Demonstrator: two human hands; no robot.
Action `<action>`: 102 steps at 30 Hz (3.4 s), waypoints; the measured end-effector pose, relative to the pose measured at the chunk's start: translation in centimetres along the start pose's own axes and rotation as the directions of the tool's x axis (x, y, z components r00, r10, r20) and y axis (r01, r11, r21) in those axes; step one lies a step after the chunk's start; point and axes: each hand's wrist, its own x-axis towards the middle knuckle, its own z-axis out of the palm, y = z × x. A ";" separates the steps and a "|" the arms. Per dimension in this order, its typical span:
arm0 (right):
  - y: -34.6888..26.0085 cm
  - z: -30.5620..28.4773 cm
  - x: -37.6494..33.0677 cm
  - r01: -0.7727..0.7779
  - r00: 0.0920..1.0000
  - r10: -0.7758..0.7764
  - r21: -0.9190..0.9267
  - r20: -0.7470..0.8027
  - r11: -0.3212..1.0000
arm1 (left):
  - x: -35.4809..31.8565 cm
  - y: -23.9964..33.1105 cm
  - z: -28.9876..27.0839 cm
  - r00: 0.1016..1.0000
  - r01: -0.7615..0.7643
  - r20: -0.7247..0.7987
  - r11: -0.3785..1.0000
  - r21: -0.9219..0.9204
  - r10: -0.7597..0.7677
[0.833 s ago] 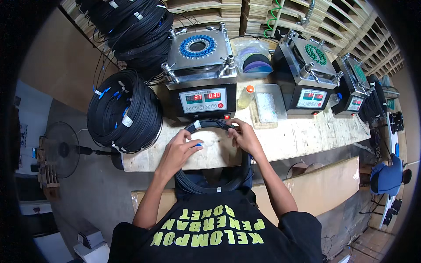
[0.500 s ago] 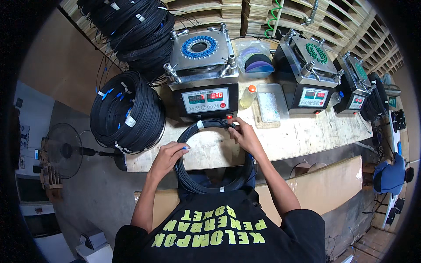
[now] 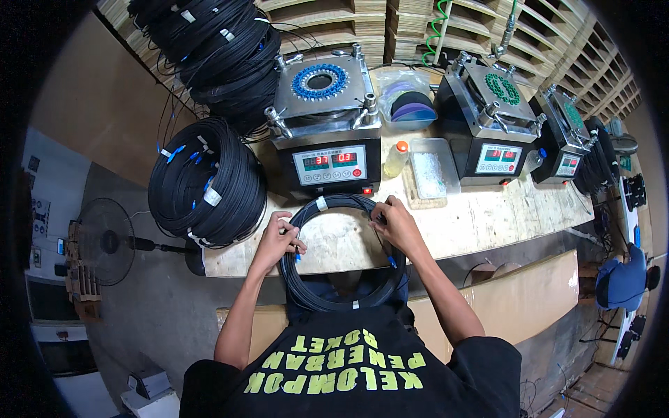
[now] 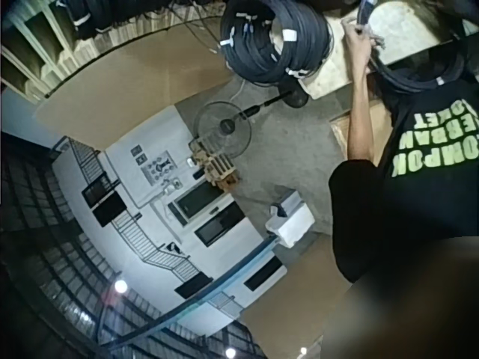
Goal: Processing or testing fiber optic cable coils using a benchtop machine.
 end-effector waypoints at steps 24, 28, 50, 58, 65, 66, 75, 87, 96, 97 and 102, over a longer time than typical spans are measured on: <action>3.2 0.1 0.9 -0.122 0.980 0.137 -0.110 0.146 0.986 | -2.7 -1.3 3.4 0.796 -0.229 -0.175 0.556 0.799 0.580; 3.8 1.0 2.0 -0.156 0.942 0.211 -0.216 0.260 0.964 | 0.0 -5.4 0.2 0.894 0.004 -0.277 0.612 0.791 0.351; -1.7 -2.1 0.3 0.083 0.990 -0.103 0.195 0.093 0.977 | -3.2 1.6 -3.1 0.992 -0.129 0.037 0.955 0.268 0.124; -3.3 -1.6 0.0 0.049 0.965 -0.104 0.223 0.240 0.973 | -4.3 -2.0 -4.1 0.973 -0.222 0.077 0.971 0.086 0.215; -2.5 -1.1 0.7 0.000 0.963 -0.086 0.318 0.254 0.948 | -3.3 -2.0 -6.0 0.941 -0.111 0.308 0.988 -0.106 0.139; -2.1 -0.7 0.5 0.008 0.967 -0.090 0.325 0.238 0.946 | -3.0 -2.4 -6.1 0.922 -0.146 0.347 0.984 -0.103 0.173; -0.8 0.4 1.4 -0.019 0.956 -0.088 0.358 0.281 0.934 | -2.8 -3.4 -5.2 0.945 -0.192 0.267 0.981 -0.016 0.189; -0.7 0.5 1.3 -0.012 0.960 -0.104 0.408 0.261 0.913 | -2.3 -3.2 -6.1 0.923 -0.018 0.381 0.996 -0.093 0.052; -2.5 -0.6 1.4 -0.032 0.944 -0.093 0.369 0.316 0.929 | -1.1 -5.4 -7.9 0.861 0.161 0.508 0.958 -0.237 -0.019; -2.1 -0.6 1.6 -0.039 0.946 -0.085 0.367 0.314 0.929 | -1.1 -5.4 -7.6 0.857 0.165 0.515 0.958 -0.236 -0.020; -0.7 0.0 2.4 0.002 0.932 -0.139 0.379 0.335 0.925 | -0.3 -6.9 -7.3 0.814 0.201 0.579 0.911 -0.360 0.050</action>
